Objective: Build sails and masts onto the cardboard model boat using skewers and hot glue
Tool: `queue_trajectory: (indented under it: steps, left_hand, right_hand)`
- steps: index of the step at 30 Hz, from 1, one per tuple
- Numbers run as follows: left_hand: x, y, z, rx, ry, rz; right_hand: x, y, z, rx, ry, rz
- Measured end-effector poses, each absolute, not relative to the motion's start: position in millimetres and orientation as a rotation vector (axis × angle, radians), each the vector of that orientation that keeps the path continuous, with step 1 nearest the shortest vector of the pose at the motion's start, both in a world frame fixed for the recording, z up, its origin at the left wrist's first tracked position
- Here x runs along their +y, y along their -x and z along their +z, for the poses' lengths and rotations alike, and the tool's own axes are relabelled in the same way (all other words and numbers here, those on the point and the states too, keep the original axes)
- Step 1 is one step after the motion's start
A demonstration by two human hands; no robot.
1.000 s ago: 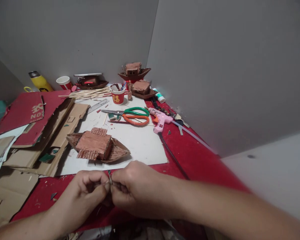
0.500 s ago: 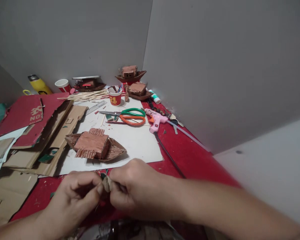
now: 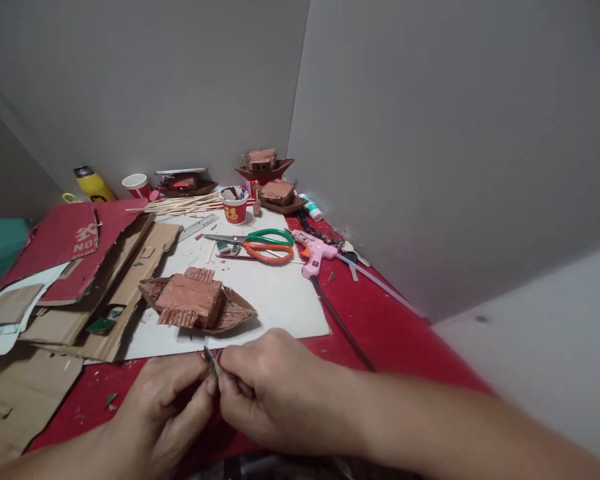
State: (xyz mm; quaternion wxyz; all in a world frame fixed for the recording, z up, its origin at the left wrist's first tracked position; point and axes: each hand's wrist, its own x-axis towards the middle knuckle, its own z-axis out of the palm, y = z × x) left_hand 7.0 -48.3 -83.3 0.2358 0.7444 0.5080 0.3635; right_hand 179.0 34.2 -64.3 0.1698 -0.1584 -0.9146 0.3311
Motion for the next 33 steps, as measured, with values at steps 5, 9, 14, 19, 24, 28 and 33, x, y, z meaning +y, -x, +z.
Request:
queue_trajectory:
  steps: [5,9,14,19,24,28,33]
  left_hand:
    - [-48.9,-7.5,-86.8,1.306,-2.253,1.037]
    - [-46.9,-8.1,-87.1,1.305,-2.338,1.078]
    - [-46.3,-7.3,-85.8,1.323,-2.379,1.085]
    - [-46.9,-3.8,-75.3,1.406,-2.33,1.225]
    - [-46.6,0.4,-75.7,1.385,-2.355,1.252]
    - [-46.4,-0.5,-81.6,1.355,-2.47,1.191]
    - [-46.7,-2.5,-81.4,1.36,-2.545,1.078]
  right_hand:
    - [30.6,-177.3,-65.1,-2.656,0.603,0.872]
    - [26.9,-175.1,-66.1,-2.625,0.609,0.9]
    - [25.0,-175.9,-73.8,-2.574,0.536,0.754]
    - [29.0,-179.1,-66.5,-2.505,0.526,0.918]
    - [32.0,-178.6,-55.7,-2.459,0.561,1.185]
    - [31.0,-175.2,-56.0,-2.518,0.65,1.21]
    - [29.9,-172.4,-65.9,-2.565,0.673,1.0]
